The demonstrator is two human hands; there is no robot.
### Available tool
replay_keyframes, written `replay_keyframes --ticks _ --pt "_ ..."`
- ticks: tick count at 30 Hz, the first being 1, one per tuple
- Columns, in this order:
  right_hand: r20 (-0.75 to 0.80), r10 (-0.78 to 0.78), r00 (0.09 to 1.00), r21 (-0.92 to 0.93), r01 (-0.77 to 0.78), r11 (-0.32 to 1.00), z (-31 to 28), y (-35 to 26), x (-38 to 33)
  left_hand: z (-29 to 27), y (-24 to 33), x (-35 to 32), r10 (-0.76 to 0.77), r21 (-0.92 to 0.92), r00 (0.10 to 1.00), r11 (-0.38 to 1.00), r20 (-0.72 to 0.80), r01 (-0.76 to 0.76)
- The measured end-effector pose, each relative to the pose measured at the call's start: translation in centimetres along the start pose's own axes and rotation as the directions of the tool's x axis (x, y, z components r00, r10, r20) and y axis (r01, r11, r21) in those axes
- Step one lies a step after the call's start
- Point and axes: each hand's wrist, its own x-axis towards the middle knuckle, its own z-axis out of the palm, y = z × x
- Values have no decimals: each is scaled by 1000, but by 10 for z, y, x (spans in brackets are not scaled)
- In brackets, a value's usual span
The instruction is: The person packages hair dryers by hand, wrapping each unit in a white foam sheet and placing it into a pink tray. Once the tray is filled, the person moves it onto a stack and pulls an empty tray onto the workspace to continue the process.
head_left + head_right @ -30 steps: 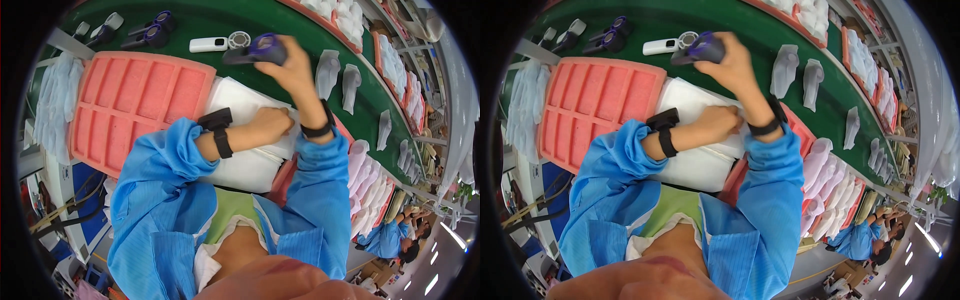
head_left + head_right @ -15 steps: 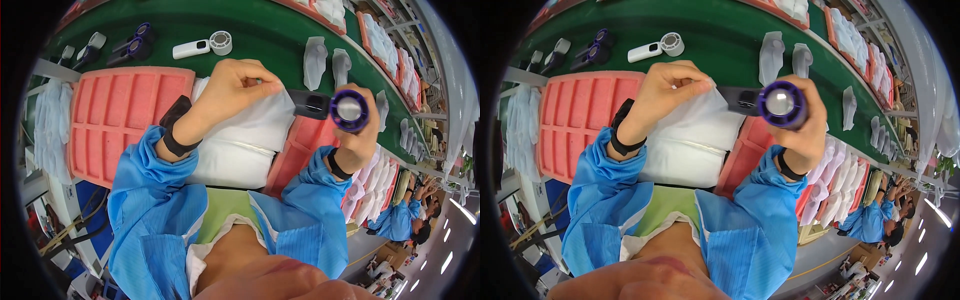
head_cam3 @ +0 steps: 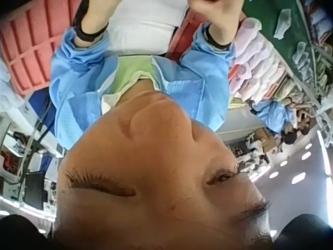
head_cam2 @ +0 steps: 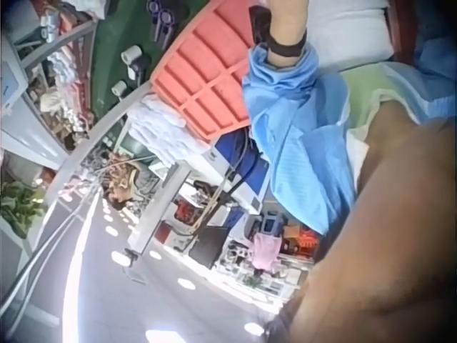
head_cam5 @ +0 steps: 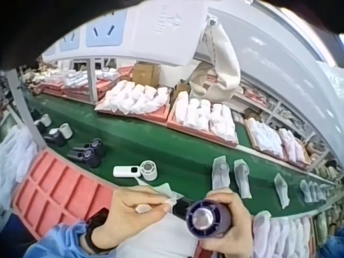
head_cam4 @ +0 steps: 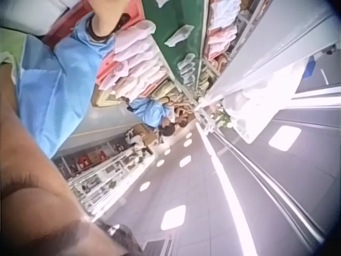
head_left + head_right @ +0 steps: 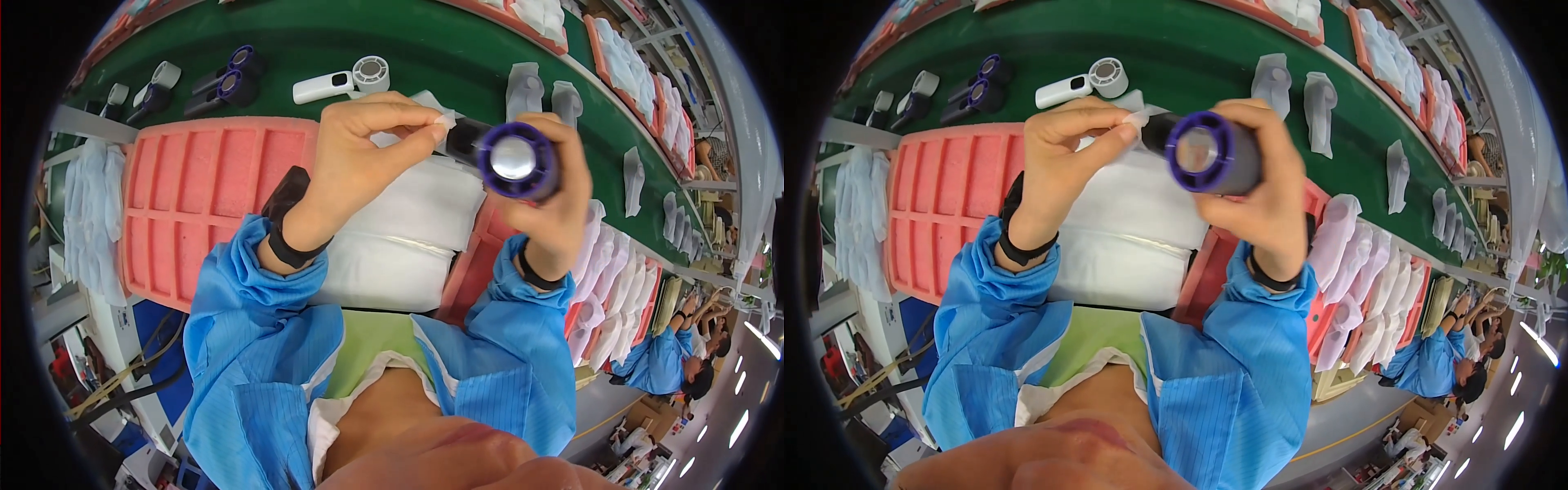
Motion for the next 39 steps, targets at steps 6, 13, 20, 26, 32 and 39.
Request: replay_keyframes --ticks 6,13,20,26,32,39 --pt "-41 -263 964 -398 226 889 16 2 4 -7 -20 11 -339 -573 940 767 17 288" --pt "-174 -312 934 -442 209 872 14 0 -2 -8 -29 14 -98 -444 994 889 55 112" --pt "11 -240 971 -520 210 828 51 20 2 0 -20 7 -103 -400 991 915 -88 60" --pt "-18 -259 966 -539 209 816 52 37 3 12 0 -6 241 50 967 970 -85 -238" --pt "-106 -326 939 -615 196 764 42 37 4 26 -7 -22 555 401 832 758 19 -514" --pt "-298 -91 950 -489 -70 869 50 48 3 26 2 -2 100 427 992 896 81 -125"
